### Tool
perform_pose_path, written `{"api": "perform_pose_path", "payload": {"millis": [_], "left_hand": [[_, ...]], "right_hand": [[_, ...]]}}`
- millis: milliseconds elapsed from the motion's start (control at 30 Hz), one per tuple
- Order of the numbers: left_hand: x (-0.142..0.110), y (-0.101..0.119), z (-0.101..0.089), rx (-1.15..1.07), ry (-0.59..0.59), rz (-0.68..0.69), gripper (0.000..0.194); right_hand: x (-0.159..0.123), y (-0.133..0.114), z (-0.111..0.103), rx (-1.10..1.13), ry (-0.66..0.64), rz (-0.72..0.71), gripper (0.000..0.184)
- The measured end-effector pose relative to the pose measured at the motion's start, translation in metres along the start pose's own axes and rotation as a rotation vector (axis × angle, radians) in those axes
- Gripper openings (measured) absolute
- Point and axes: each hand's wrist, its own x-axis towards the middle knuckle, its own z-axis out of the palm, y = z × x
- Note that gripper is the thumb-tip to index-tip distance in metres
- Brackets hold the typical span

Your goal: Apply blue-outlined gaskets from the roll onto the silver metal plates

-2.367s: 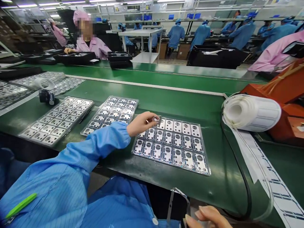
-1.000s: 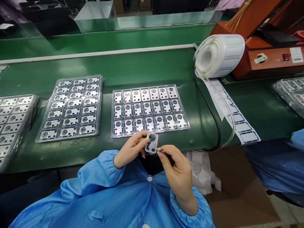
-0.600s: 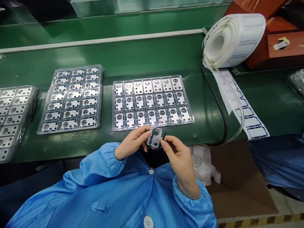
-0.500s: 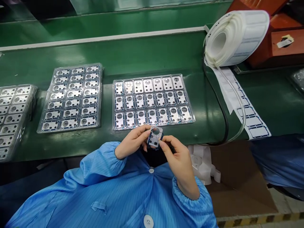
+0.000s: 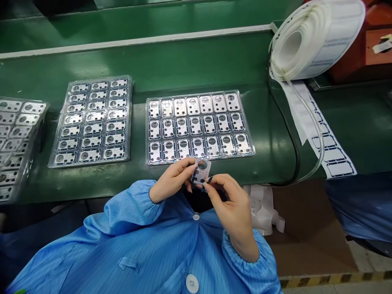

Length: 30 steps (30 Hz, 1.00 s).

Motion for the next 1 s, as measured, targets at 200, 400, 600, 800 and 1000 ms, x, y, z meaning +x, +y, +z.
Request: {"api": "perform_pose_path", "payload": {"millis": [200,400,600,800,1000], "left_hand": [[-0.0007,0.0016,0.0005,0.004,0.013,0.006,0.034],[-0.0014,0.0026,0.0018,-0.025,0.017,0.003,0.038],[-0.0008,0.0001,0.0013,-0.029,0.008,-0.009,0.039],[-0.0017,0.0023,0.0018,-0.025,0.0,-0.018,0.035],[-0.0019,0.003,0.0017,-0.028,0.001,-0.027,0.034]], "right_hand": [[0.001,0.0017,-0.0002,0.046,0.006,0.038,0.004],[0.005,0.0045,0.0036,-0.009,-0.007,0.087,0.01],[0.0064,0.0042,0.0036,-0.006,-0.016,0.09,0.011],[0.0069,0.005,0.0034,-0.011,-0.009,0.084,0.008],[0.0069,0.0073,0.0027,-0.02,-0.021,0.079,0.011]]}}
